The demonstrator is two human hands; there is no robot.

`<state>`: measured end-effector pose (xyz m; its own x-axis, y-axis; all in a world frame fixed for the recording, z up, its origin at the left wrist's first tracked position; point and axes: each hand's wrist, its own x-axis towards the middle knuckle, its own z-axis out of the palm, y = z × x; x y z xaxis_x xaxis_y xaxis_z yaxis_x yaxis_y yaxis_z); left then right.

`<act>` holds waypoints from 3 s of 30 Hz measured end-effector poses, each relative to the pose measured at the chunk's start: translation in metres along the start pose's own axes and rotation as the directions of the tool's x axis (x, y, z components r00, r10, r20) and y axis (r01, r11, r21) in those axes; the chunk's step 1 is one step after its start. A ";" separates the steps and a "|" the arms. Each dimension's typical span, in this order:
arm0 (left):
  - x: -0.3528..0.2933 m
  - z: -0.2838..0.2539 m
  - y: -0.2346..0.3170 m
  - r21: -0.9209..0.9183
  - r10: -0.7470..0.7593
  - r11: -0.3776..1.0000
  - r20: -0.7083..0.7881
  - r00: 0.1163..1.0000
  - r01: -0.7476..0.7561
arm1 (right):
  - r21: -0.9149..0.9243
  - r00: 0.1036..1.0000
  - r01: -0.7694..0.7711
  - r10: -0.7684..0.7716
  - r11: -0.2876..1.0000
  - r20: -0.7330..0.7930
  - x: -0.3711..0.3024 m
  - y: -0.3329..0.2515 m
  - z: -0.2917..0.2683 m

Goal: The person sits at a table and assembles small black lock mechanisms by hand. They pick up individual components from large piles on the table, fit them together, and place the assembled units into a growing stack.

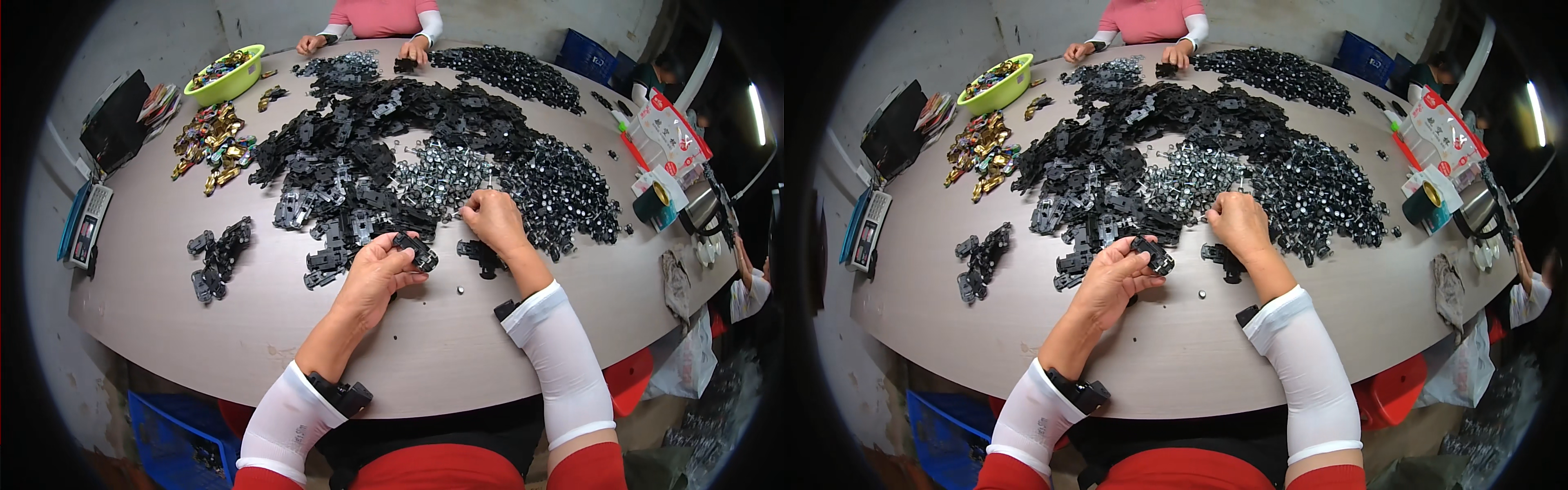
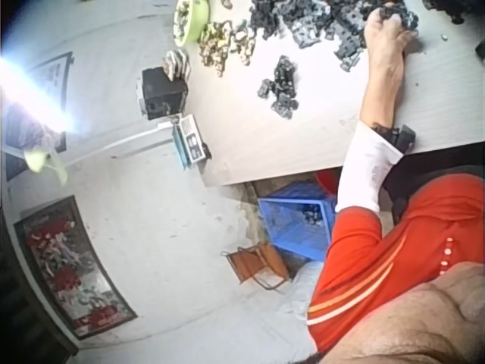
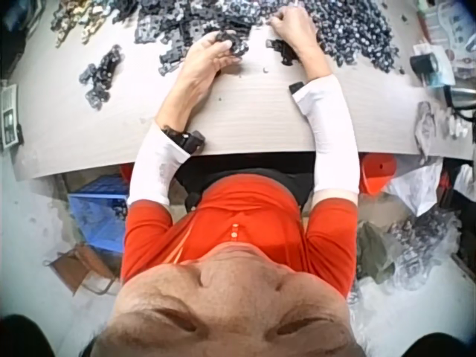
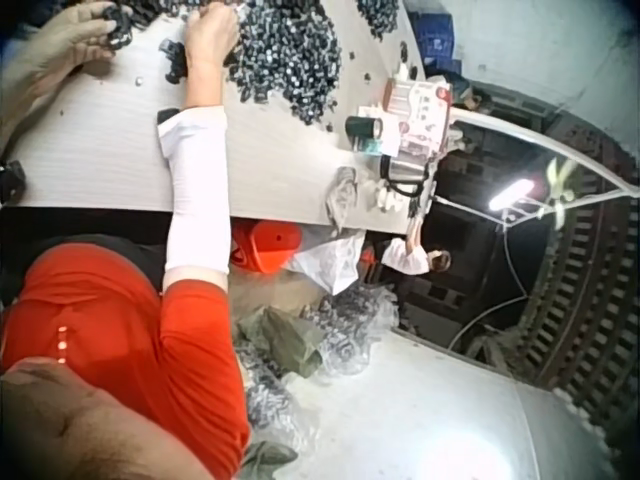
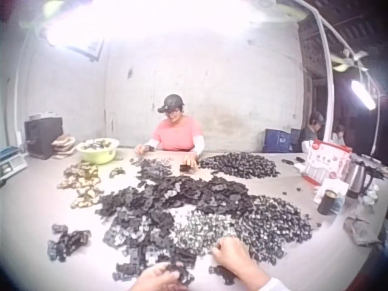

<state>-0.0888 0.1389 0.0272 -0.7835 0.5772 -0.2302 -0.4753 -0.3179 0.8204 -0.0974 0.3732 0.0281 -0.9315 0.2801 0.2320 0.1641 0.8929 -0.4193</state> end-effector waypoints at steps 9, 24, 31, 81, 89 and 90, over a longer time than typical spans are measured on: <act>-0.003 0.004 0.000 0.037 0.004 0.999 -0.037 0.999 -0.003 | 0.104 0.988 0.124 -0.133 0.987 0.076 -0.049 -0.013 -0.028; 0.000 0.002 -0.001 0.130 0.017 0.991 -0.044 0.999 -0.011 | 0.219 0.997 0.057 -0.045 0.974 -0.060 -0.058 0.014 -0.061; 0.000 0.002 -0.005 0.141 0.014 0.990 -0.040 0.999 -0.008 | 0.067 0.993 0.009 -0.017 0.998 0.114 -0.088 0.035 -0.070; -0.001 0.007 -0.008 0.181 0.020 0.983 0.027 0.999 -0.024 | -0.062 0.977 0.159 -0.166 0.985 -0.135 -0.104 0.077 -0.053; -0.011 0.011 -0.005 0.298 0.120 0.947 0.007 0.993 -0.117 | -0.053 0.993 0.090 -0.094 0.995 -0.076 -0.095 0.057 -0.060; -0.014 0.011 -0.003 0.378 0.135 0.916 0.032 0.990 -0.136 | 0.030 0.990 0.118 -0.115 0.993 -0.081 -0.095 0.043 -0.062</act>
<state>-0.0720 0.1404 0.0337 -0.8272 0.5527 -0.1011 -0.1769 -0.0855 0.9805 0.0179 0.4065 0.0424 -0.9149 0.2030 0.3490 0.0432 0.9087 -0.4153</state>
